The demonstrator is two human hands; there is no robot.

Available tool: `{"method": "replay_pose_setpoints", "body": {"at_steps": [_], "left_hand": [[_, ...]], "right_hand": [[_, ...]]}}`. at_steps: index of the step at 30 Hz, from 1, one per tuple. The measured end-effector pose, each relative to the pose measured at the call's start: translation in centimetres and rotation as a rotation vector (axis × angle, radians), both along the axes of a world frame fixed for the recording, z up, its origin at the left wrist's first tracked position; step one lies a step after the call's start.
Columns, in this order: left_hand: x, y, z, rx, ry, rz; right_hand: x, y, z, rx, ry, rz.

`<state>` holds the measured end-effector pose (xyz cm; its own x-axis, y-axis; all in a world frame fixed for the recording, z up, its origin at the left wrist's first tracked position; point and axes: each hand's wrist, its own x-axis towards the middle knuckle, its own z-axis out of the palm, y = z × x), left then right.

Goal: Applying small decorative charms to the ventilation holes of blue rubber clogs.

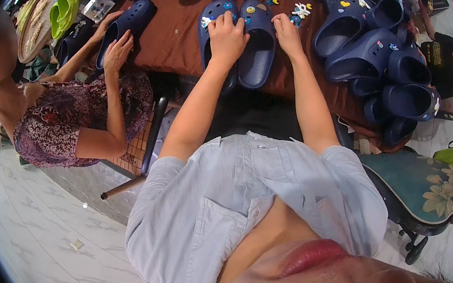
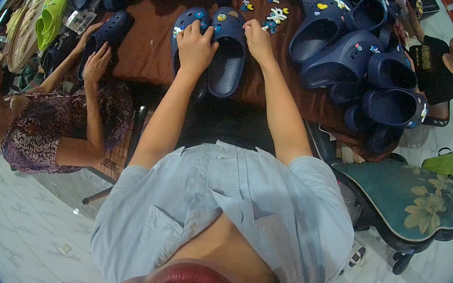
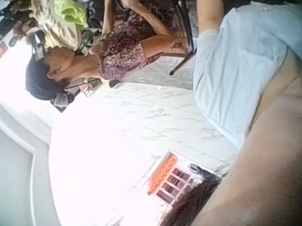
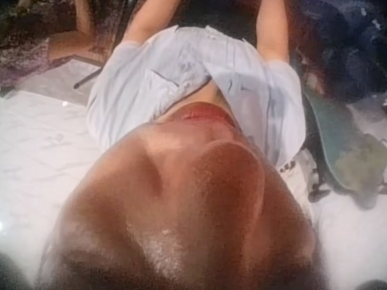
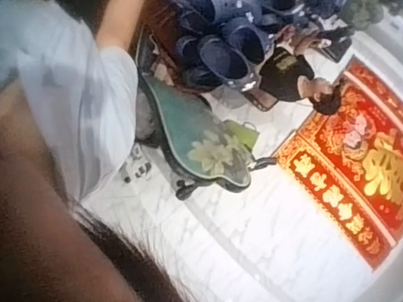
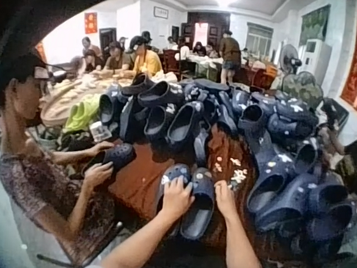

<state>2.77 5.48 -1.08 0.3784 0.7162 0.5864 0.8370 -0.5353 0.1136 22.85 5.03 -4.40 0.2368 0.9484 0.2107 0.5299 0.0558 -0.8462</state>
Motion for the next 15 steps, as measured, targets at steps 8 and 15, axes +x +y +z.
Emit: {"method": "replay_pose_setpoints", "body": {"at_steps": [8, 15], "left_hand": [[-0.4, -0.5, -0.4, -0.04, -0.03, 0.007], [-0.2, -0.7, 0.3, -0.049, -0.038, -0.012]], "right_hand": [[-0.7, -1.7, -1.3, 0.161, -0.144, 0.015], [-0.6, -1.1, -1.0, 0.198, 0.016, -0.054]]}}
